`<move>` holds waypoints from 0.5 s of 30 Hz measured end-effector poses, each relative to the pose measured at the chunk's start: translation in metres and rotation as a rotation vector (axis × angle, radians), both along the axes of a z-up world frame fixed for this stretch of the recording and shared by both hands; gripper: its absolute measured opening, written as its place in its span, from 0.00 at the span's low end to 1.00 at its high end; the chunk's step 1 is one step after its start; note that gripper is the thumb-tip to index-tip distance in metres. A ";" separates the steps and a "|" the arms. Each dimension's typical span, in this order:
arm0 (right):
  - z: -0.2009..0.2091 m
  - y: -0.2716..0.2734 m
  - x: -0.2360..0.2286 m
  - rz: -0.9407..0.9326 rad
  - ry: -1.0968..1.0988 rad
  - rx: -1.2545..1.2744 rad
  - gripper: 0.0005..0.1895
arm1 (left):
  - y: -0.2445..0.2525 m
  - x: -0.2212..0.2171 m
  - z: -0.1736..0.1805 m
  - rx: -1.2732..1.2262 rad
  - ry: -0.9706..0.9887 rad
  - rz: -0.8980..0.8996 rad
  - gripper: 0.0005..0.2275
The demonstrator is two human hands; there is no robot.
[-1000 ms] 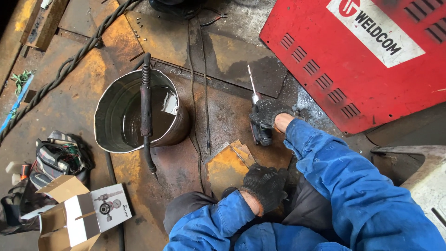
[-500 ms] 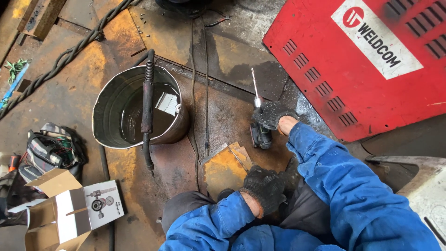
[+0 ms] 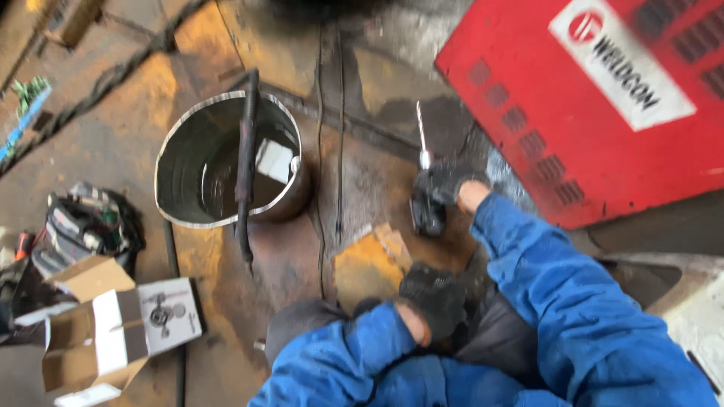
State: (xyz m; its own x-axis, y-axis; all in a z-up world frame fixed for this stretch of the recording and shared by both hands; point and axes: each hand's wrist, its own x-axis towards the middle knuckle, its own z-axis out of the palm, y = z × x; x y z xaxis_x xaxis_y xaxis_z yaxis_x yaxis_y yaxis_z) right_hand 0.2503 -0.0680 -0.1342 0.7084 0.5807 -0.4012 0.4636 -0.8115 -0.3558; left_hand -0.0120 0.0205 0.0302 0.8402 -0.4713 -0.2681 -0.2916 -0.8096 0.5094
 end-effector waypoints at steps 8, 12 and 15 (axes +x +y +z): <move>0.052 0.017 -0.005 0.086 0.062 -0.106 0.22 | 0.001 0.008 0.001 -0.018 -0.076 -0.016 0.13; 0.040 0.015 -0.003 0.137 0.043 -0.092 0.22 | 0.001 0.010 0.003 0.002 -0.034 -0.027 0.14; 0.028 0.014 -0.001 0.244 -0.042 -0.109 0.21 | 0.001 0.009 0.004 0.011 -0.038 -0.036 0.14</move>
